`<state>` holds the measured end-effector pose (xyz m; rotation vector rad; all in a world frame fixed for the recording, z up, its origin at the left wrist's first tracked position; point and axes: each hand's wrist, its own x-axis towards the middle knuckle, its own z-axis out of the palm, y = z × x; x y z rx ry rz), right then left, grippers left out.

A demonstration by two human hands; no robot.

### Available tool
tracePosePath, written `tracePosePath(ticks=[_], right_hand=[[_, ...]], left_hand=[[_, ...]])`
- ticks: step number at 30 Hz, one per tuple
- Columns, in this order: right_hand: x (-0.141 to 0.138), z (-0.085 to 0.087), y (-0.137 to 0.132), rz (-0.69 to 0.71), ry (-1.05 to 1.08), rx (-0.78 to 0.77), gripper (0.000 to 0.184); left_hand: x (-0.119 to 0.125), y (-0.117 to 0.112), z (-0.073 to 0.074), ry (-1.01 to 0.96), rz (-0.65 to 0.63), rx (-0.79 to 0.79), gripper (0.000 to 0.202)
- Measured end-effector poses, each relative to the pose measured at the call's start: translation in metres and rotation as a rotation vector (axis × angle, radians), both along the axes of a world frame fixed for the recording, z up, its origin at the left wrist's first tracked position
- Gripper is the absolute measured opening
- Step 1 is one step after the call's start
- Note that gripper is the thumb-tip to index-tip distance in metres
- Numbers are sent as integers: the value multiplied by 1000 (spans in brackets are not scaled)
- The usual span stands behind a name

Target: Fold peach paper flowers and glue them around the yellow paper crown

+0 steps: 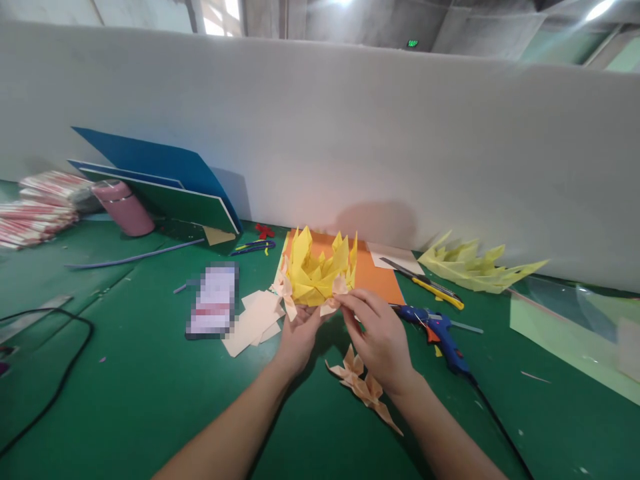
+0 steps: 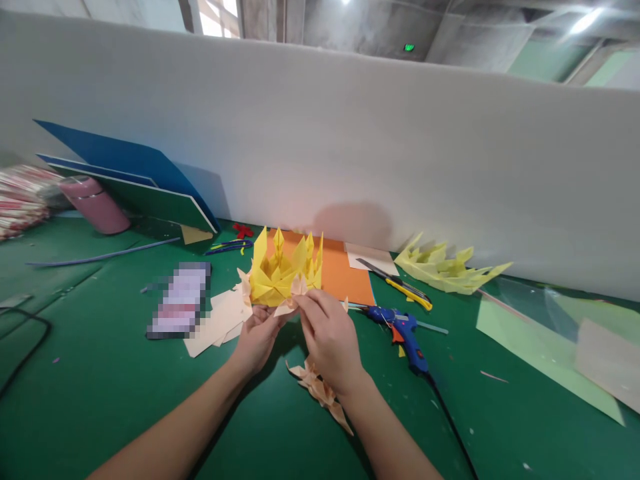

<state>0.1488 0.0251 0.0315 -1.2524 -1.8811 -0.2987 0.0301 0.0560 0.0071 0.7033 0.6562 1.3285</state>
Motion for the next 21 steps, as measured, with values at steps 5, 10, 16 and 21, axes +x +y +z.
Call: tracePosePath(ticks=[5, 10, 16, 21], right_hand=[[0, -2, 0, 29, 0, -12, 23], [-2, -2, 1, 40, -16, -23, 21], [-5, -1, 4, 7, -39, 8, 22], [-5, -4, 5, 1, -63, 62, 20]], left_hand=[[-1, 0, -1, -7, -34, 4, 24], [0, 0, 0, 29, -46, 19, 20], [-2, 0, 2, 22, -59, 31, 26], [-3, 0, -2, 23, -50, 31, 30]])
